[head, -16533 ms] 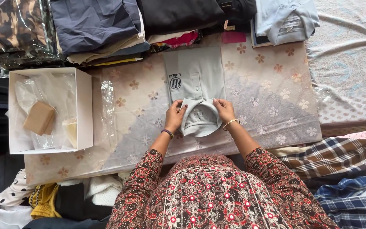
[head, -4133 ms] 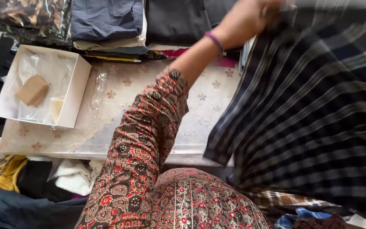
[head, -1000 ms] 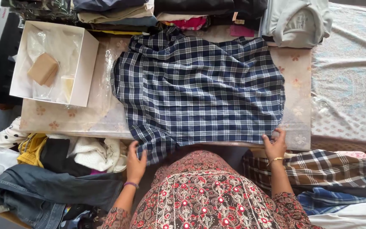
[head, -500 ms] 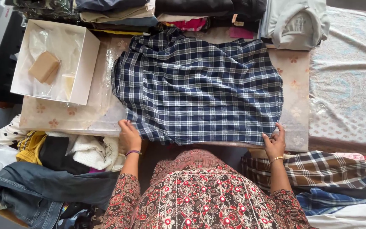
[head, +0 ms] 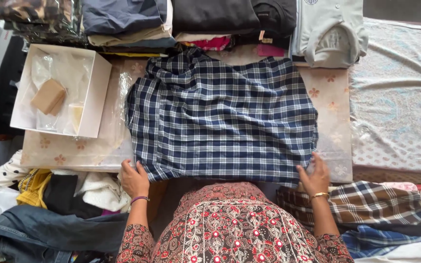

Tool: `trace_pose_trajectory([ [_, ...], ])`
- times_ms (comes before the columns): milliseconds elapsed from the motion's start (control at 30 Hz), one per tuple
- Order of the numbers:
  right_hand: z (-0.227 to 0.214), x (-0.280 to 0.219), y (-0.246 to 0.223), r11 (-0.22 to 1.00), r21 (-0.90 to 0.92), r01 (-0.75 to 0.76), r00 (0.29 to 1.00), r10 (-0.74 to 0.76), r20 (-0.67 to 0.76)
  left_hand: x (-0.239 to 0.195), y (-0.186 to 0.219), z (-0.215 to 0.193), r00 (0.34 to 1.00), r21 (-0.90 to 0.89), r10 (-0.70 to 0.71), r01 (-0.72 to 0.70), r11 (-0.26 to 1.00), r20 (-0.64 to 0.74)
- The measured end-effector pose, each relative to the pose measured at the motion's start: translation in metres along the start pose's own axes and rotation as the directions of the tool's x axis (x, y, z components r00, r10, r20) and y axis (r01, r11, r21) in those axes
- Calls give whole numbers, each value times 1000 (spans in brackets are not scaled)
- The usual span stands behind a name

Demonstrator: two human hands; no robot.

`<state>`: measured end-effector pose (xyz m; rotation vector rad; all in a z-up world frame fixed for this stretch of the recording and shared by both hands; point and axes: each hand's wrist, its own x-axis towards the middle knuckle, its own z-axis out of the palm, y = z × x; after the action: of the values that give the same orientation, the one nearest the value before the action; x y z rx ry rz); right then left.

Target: Folding different types of shirts on a table.

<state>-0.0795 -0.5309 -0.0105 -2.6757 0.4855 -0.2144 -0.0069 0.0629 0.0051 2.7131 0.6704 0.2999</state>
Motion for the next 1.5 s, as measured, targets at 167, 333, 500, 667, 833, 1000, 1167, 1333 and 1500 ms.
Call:
trace_pose_trajectory([
  [167,-18,66,-40,981,50,187,970,-176,-170,57,18,-2,980,-101,98,-116,988,-171],
  [333,-14,155,-105,900,166,402,903,-361,-231,143,42,30,972,-305,115,-176,936,-207],
  [500,23,255,-156,850,215,482,876,-469,-109,231,62,70,997,-64,-35,30,997,-69],
  [667,91,338,-168,863,73,500,863,-504,47,277,50,133,996,-234,69,-54,971,53],
  [833,117,372,-169,835,-89,543,837,-530,136,278,79,109,934,-169,195,-149,974,298],
  [1000,84,387,-165,795,-294,530,833,-425,353,274,83,92,974,-14,208,-207,978,85],
  [1167,30,375,-183,879,-131,459,872,-417,258,288,123,93,942,-297,336,-324,898,-9],
  [1333,-3,354,-199,942,86,323,874,-332,353,313,143,152,956,-645,289,-193,739,45],
  [1500,50,345,-132,961,34,276,911,-273,308,325,139,205,866,-816,301,186,547,399],
])
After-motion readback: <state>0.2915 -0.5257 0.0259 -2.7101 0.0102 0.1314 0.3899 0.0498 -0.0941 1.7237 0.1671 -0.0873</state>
